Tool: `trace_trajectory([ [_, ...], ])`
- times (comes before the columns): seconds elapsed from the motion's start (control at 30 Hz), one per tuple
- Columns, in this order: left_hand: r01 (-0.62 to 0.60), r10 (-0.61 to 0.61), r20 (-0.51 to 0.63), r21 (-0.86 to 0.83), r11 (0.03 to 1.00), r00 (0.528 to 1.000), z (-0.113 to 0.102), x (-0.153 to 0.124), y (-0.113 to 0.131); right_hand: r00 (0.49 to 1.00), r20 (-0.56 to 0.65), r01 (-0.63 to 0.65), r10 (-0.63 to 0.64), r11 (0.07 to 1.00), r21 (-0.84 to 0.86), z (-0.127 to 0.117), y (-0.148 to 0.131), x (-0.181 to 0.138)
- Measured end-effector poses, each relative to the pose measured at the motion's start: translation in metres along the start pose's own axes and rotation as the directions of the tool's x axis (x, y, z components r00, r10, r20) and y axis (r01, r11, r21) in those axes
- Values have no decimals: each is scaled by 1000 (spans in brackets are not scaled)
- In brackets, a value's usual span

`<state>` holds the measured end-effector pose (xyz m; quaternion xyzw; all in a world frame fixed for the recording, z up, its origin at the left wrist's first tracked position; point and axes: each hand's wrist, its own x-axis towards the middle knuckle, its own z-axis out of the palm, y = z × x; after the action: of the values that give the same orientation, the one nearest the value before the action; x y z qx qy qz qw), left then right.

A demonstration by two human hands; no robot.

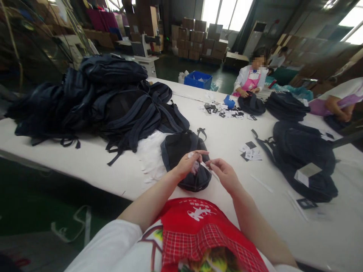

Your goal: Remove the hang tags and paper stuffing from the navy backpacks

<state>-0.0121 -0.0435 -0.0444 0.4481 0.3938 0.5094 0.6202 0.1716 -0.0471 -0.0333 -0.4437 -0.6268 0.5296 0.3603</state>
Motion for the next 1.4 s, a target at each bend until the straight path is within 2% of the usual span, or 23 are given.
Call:
trace_trajectory([
  [0.1,-21,22,24,-38,999,999,-10,-7,7,996,90,23,-25,999,23,7,-10,-4],
  [0.2,-7,10,68,-48,999,998,-19,-15,15,1000,19,26,-24,998,-60,11,-23,2],
  [0.27,-16,20,69,-54,998,997,-22,-20,20,999,30,-22,26,990,-141,13,-28,10],
  [0.33,-28,33,72,-74,997,997,-21,-24,26,986,129,-91,106,989,-118,18,-27,18],
  [0.47,22,-13,107,-81,996,994,-16,-32,34,914,369,-237,170,961,144,29,-8,33],
  [0.57,50,-47,108,-23,998,993,-16,-37,36,859,453,-345,237,922,173,34,3,37],
  [0.63,-14,10,83,45,999,997,-20,-39,37,898,388,-260,208,962,85,34,2,36],
  [0.7,-84,77,51,152,985,996,-26,-39,36,971,235,-37,54,997,-75,31,-6,33],
  [0.73,-105,101,31,209,972,994,-29,-39,36,987,150,86,-60,980,-178,29,-11,31],
  [0.8,-119,121,13,295,948,993,-34,-38,35,956,62,288,-286,883,-372,25,-21,26],
  [0.87,-118,111,40,339,933,993,-37,-37,35,889,98,432,-447,751,-499,20,-27,23],
  [0.97,-144,112,101,416,898,989,-39,-38,37,816,185,527,-547,575,-626,14,-30,18],
  [1.1,-190,148,119,632,751,982,-40,-40,41,809,270,497,-522,363,-788,8,-32,12],
  [1.23,-223,119,190,790,571,975,-40,-40,43,802,354,477,-480,160,-864,5,-42,10],
  [1.3,-230,81,217,859,457,973,-40,-39,43,810,383,465,-445,88,-881,6,-48,12],
  [1.4,-189,61,179,936,299,982,-37,-38,42,835,390,438,-389,39,-898,8,-53,17],
])
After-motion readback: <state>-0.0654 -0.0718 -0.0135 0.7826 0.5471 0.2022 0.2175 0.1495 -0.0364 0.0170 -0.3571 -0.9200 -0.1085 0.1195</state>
